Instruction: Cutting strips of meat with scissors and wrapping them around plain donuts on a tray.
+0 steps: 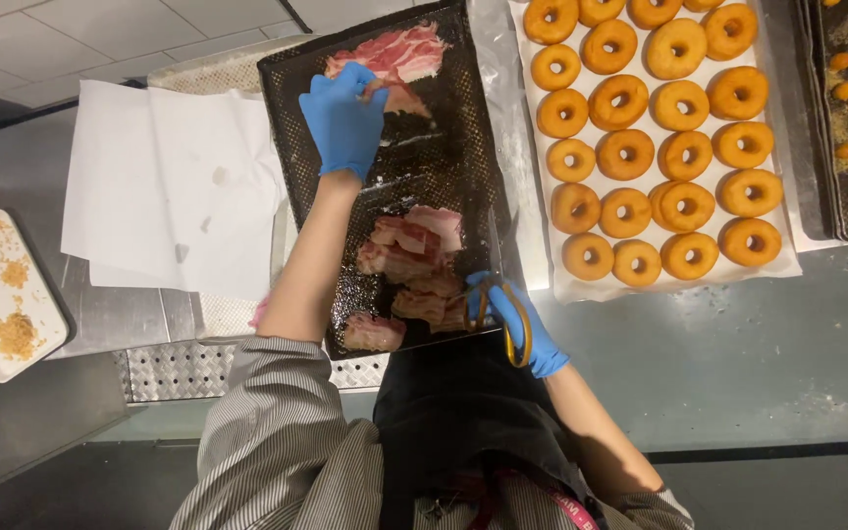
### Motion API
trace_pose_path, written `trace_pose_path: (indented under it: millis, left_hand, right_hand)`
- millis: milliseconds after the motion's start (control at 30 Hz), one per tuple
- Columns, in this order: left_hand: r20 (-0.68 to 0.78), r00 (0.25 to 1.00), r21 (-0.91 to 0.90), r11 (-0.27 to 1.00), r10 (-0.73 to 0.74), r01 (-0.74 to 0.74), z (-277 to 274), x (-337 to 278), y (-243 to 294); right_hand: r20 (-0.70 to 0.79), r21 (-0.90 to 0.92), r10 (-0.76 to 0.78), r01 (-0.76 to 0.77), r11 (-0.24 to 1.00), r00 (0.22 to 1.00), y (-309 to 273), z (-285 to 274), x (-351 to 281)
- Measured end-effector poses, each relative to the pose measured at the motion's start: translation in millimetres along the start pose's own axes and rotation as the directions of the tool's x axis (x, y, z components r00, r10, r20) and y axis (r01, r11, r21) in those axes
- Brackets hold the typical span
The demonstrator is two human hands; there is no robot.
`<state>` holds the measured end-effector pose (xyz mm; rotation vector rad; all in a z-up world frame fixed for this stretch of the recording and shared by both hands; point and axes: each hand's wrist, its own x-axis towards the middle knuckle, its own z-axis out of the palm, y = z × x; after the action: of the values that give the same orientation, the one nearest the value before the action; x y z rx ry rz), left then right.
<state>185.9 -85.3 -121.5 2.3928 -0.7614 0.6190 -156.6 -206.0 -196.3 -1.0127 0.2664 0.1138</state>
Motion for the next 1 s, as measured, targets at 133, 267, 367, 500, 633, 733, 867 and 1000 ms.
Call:
trace_pose_path:
  millis: [133,267,367,500,633,733,867,1000]
  left_hand:
    - [0.11,0.994,-0.026,1.0,-0.008,0.011,-44.8,-3.1,27.1]
    - [0.289,0.951,-0.039,0.992,-0.105,0.121,-85.8,-25.9,49.0]
    - [0.334,0.932,-0.079,0.981,-0.143,0.179,-109.6,-44.4,62.8]
    - [0.356,0.915,-0.092,0.967,-0.19,0.236,-133.8,-62.6,85.3]
    - [0.382,0.908,-0.19,0.947,-0.173,0.26,-142.6,-81.5,95.9]
    - [0.408,0.884,-0.193,0.925,-0.228,0.327,-148.3,-87.7,101.0]
    - [0.418,0.878,-0.209,0.916,-0.234,0.344,-153.3,-90.5,101.1]
    - [0.412,0.888,-0.188,0.934,-0.206,0.304,-149.3,-91.9,90.6]
  right_hand:
    - [0.086,0.144,0.105,-0.116,0.983,0.991,14.1,0.1,15.4]
    - [0.37,0.469,0.182,-0.353,0.81,0.911,24.6,13.8,14.5]
    - [0.518,0.453,0.127,-0.397,0.798,0.846,44.5,14.8,20.7]
    - [0.549,0.326,0.072,-0.293,0.899,0.832,39.2,27.0,26.7]
    - [0.543,0.42,0.013,-0.284,0.862,0.84,42.1,34.2,40.6]
    - [0.493,0.188,0.053,-0.166,0.968,0.868,38.8,37.4,45.6]
    - [0.406,0.344,0.164,-0.316,0.884,0.899,40.8,45.9,45.5]
    - [0.268,0.297,0.207,-0.285,0.911,0.941,35.5,54.5,45.4]
